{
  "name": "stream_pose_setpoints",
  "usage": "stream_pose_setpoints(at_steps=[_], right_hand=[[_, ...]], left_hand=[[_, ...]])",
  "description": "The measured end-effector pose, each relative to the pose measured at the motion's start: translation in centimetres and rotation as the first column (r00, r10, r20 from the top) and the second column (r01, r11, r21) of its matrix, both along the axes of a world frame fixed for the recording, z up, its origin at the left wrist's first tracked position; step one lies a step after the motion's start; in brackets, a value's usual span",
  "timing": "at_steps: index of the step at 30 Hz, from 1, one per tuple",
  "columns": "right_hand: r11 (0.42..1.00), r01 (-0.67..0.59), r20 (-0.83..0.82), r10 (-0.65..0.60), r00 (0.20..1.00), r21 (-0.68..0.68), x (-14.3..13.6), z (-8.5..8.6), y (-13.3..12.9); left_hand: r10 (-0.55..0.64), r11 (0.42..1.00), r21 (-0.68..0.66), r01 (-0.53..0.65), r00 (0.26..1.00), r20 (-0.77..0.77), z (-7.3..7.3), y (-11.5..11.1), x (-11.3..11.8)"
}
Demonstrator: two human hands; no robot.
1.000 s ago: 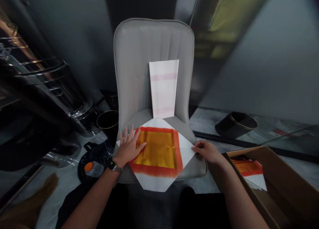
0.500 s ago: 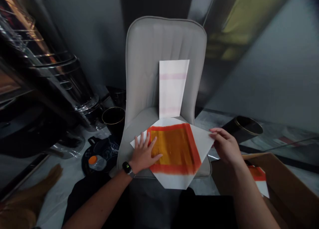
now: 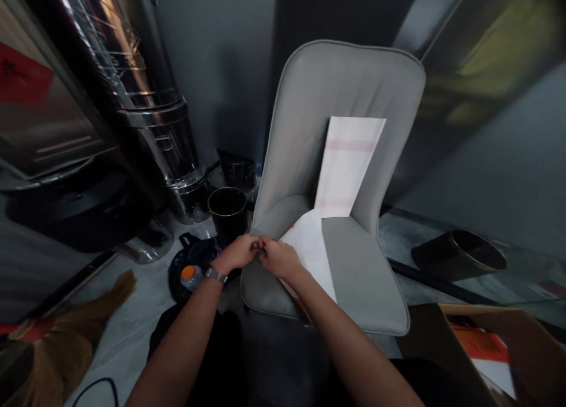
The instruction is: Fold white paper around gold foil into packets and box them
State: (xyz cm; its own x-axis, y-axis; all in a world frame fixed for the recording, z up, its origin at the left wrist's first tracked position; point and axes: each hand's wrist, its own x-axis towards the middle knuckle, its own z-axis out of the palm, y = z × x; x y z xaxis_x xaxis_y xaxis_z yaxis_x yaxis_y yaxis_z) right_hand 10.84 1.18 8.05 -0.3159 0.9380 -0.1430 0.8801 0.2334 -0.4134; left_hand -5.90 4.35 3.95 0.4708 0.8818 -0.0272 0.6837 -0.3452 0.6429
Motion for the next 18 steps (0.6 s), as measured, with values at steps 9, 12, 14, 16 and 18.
stream_pose_setpoints(at_steps=[9, 12, 14, 16, 18], right_hand=[[0.928, 0.093, -0.451, 0.086, 0.888, 0.36, 7.2, -1.0, -2.4], [0.887, 0.162, -0.41, 0.034, 0.911, 0.433, 11.7, -1.3, -3.2], [0.893, 0.244, -0.438, -0.059, 0.897, 0.379, 14.1, -2.4, -3.0], [0.897, 0.35, -0.469, -0.195, 0.861, 0.27, 15.6, -4.1, -2.7], [0.882, 0.448, -0.481, -0.332, 0.811, 0.147, 16.1, -5.8, -2.9]], left_hand=[[0.053, 0.998, 0.024, -0.054, 0.998, 0.032, 0.3, -1.3, 1.4], [0.093, 0.995, 0.033, -0.094, 0.995, 0.044, 1.0, -1.4, 2.1], [0.107, 0.994, 0.023, -0.108, 0.993, 0.049, 1.5, -1.6, 2.6], [0.124, 0.992, -0.037, -0.123, 0.992, 0.022, 1.9, -2.0, 3.1], [0.164, 0.981, -0.101, -0.167, 0.986, -0.043, 2.2, -2.6, 3.6]])
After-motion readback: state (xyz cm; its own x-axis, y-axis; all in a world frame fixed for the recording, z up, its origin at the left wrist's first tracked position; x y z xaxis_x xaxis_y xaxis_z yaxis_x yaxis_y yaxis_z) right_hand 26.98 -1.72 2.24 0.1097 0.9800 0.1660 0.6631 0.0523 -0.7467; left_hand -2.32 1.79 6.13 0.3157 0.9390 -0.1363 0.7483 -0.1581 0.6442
